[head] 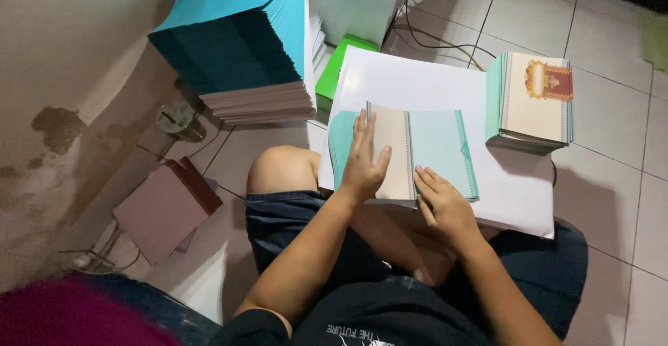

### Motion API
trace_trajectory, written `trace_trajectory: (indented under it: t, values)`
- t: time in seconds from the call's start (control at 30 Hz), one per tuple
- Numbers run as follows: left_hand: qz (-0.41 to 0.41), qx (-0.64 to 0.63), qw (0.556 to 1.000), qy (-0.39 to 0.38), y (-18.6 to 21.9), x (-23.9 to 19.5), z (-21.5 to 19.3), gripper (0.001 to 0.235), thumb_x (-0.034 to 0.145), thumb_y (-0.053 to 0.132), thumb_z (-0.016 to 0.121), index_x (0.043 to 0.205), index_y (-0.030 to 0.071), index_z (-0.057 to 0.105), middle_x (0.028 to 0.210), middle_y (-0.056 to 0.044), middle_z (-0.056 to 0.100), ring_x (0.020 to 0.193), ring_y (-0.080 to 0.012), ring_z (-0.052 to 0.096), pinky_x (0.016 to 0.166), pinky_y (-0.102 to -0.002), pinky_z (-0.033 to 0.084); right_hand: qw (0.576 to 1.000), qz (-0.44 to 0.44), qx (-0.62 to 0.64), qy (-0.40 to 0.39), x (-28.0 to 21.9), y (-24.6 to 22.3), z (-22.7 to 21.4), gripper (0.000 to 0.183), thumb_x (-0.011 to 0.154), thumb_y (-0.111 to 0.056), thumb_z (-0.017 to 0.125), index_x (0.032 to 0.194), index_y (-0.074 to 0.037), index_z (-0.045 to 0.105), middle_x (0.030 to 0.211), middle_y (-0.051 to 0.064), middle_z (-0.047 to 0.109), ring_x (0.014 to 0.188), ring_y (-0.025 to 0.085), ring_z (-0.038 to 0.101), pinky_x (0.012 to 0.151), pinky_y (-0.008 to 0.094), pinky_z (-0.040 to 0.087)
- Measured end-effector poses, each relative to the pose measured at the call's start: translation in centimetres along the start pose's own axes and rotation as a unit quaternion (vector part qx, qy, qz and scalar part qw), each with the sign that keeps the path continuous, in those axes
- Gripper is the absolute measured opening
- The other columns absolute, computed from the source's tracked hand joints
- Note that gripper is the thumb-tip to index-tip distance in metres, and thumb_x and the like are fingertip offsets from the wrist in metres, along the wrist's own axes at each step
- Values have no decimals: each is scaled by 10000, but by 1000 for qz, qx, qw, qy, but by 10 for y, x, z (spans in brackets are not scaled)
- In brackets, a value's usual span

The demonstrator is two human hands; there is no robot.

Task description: The person sits on the floor and folds a light blue paper cover around a stack of white pages. They press the fold flat with their hands and place the finished booklet onto a stack of similar items to the right.

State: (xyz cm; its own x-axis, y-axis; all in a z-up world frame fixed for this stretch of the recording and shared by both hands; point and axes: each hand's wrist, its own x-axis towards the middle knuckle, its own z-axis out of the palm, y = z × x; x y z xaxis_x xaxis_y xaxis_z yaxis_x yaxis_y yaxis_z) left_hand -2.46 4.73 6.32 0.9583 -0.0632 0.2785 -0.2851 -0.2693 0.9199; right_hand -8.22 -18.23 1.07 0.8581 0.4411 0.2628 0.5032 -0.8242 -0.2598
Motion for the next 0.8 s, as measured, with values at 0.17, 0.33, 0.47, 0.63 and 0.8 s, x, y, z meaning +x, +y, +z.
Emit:
trace_trajectory:
  t: [0.17,0.33,0.47,0.63,0.8]
  values:
    - [-25,50,998,-41,-19,1,-3,583,916,201,598,1443,-33,515,1666,-317,114,1504,-496,223,1216,-549,277,998,-11,-55,10,2,-1,3,438,1003,-310,581,1394,-122,639,1483,74,603,1359,247,566,1113,349,454]
    - [93,325,941,-9,-12,4,0,523,866,226,660,1348,23,631,1639,-306,220,1505,-532,231,1157,-696,274,993,-7,-118,21,11,-18,-5,380,1001,-327,586,1308,-133,698,1420,44,659,1314,213,611,1076,320,492]
    - [85,390,915,-61,-32,-3,25,569,969,388,510,1455,95,547,1584,-279,381,1513,-464,290,1190,-694,162,990,21,-139,12,20,-37,-13,336,996,-293,601,1263,-126,718,1410,54,662,1350,220,590,1074,328,497]
    - [47,408,905,-110,-32,-3,29,592,1011,446,410,1540,185,459,1596,-287,364,1523,-462,277,1207,-689,98,983,8,-181,15,48,-14,4,367,995,-298,576,1302,-133,692,1462,48,625,1394,216,552,1087,337,488]
    - [57,406,908,-88,-35,-2,32,539,1015,408,420,1510,212,504,1576,-294,390,1505,-465,315,1196,-690,141,986,37,-119,-110,94,26,22,665,1070,-422,289,1618,-46,305,1682,169,309,1541,326,296,1251,485,204]
